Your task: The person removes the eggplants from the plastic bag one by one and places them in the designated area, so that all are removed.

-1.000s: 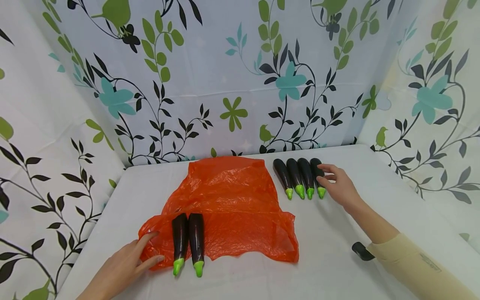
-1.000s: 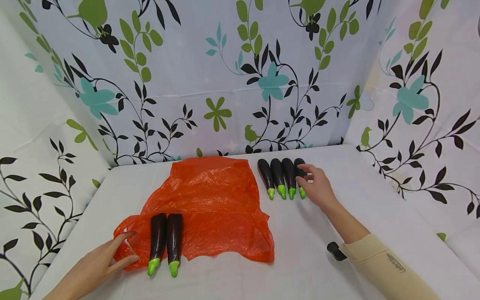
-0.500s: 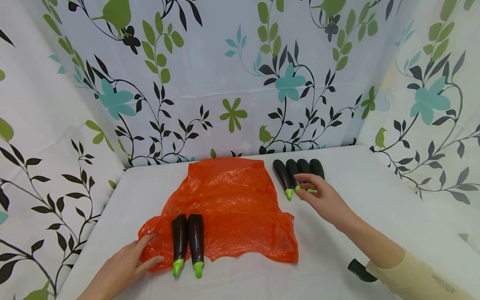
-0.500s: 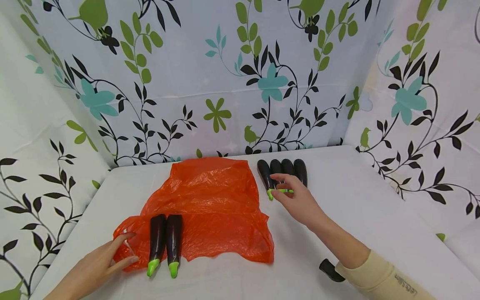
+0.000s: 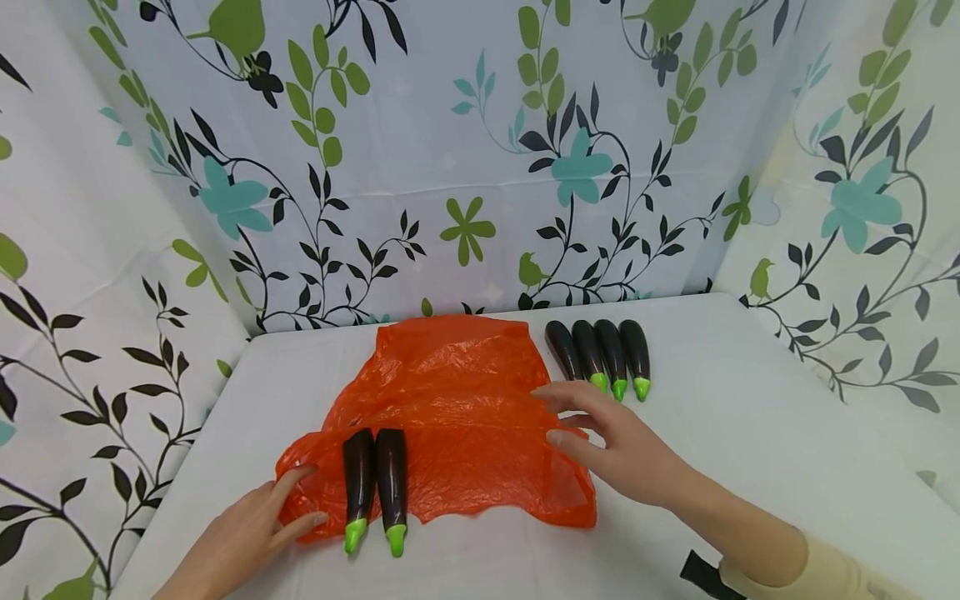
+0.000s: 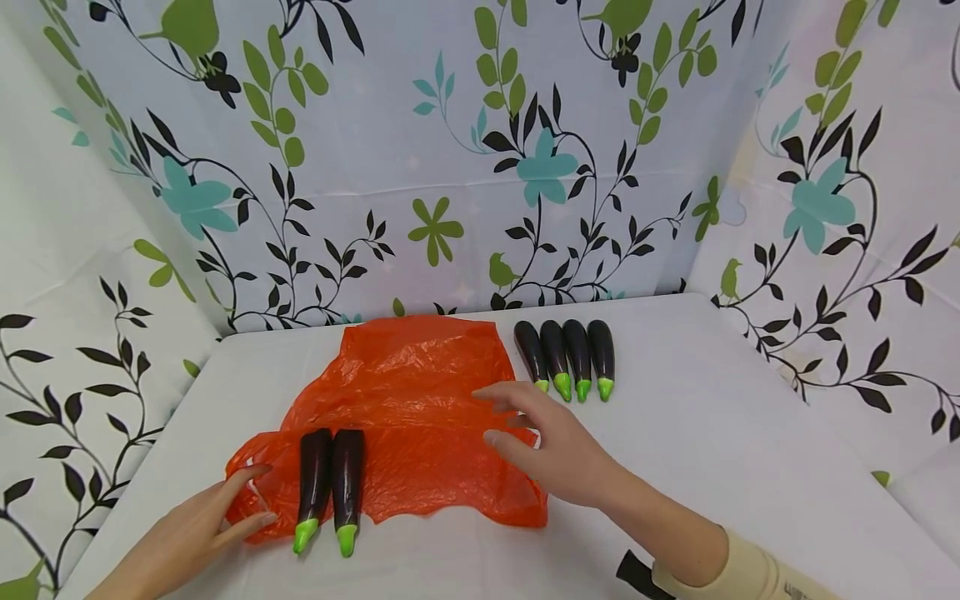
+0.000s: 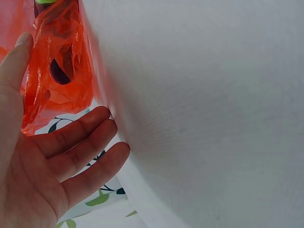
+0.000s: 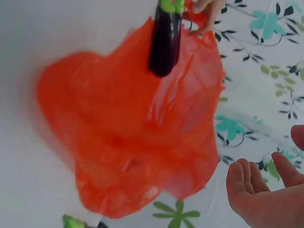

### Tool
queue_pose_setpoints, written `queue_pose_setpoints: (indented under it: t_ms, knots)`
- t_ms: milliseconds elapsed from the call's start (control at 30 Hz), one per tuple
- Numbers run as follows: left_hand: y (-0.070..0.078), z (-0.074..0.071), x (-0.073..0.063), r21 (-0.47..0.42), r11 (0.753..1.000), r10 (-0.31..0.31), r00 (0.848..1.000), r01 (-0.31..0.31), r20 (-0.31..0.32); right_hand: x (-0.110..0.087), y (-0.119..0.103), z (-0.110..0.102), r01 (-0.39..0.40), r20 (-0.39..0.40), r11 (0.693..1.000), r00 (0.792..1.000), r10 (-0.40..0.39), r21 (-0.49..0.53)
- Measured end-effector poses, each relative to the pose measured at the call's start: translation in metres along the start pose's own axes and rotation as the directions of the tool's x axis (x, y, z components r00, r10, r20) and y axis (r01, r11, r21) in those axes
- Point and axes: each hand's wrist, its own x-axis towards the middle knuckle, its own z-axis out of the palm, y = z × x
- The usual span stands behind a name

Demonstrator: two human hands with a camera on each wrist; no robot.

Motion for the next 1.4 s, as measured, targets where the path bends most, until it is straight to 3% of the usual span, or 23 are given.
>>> queue_pose_setpoints:
  t_ms: [233,567,767,933,1233,1400]
  knots:
    - [-0.002,0.001,0.000,-0.003,1.000,0.007,1.000,-0.007,-0.010,-0.006,-0.013,0.024,0.074,0.159,0.997,0.984,-0.078,0.032]
    - [-0.002,0.002,0.000,0.003,1.000,0.009,1.000,-0.009,-0.013,0.000,-0.001,0.061,-0.043,0.328,0.997,0.944,0.021,0.061]
    - [-0.001,0.001,0.000,0.004,1.000,0.008,1.000,-0.008,-0.007,0.015,0.009,0.085,-0.126,0.383,0.989,0.920,0.086,0.081]
    - [-0.001,0.001,0.000,0.007,1.000,0.021,0.999,-0.021,-0.027,0.031,0.015,0.105,-0.200,0.401,0.980,0.899,0.177,0.015]
    - [-0.002,0.003,-0.002,0.013,0.999,0.047,0.997,-0.046,-0.069,0.055,0.017,0.143,-0.265,0.433,0.962,0.860,0.270,-0.073]
    - [-0.003,0.003,-0.003,0.018,0.999,0.046,0.996,-0.045,-0.073,0.060,0.021,0.155,-0.267,0.444,0.960,0.852,0.278,-0.088]
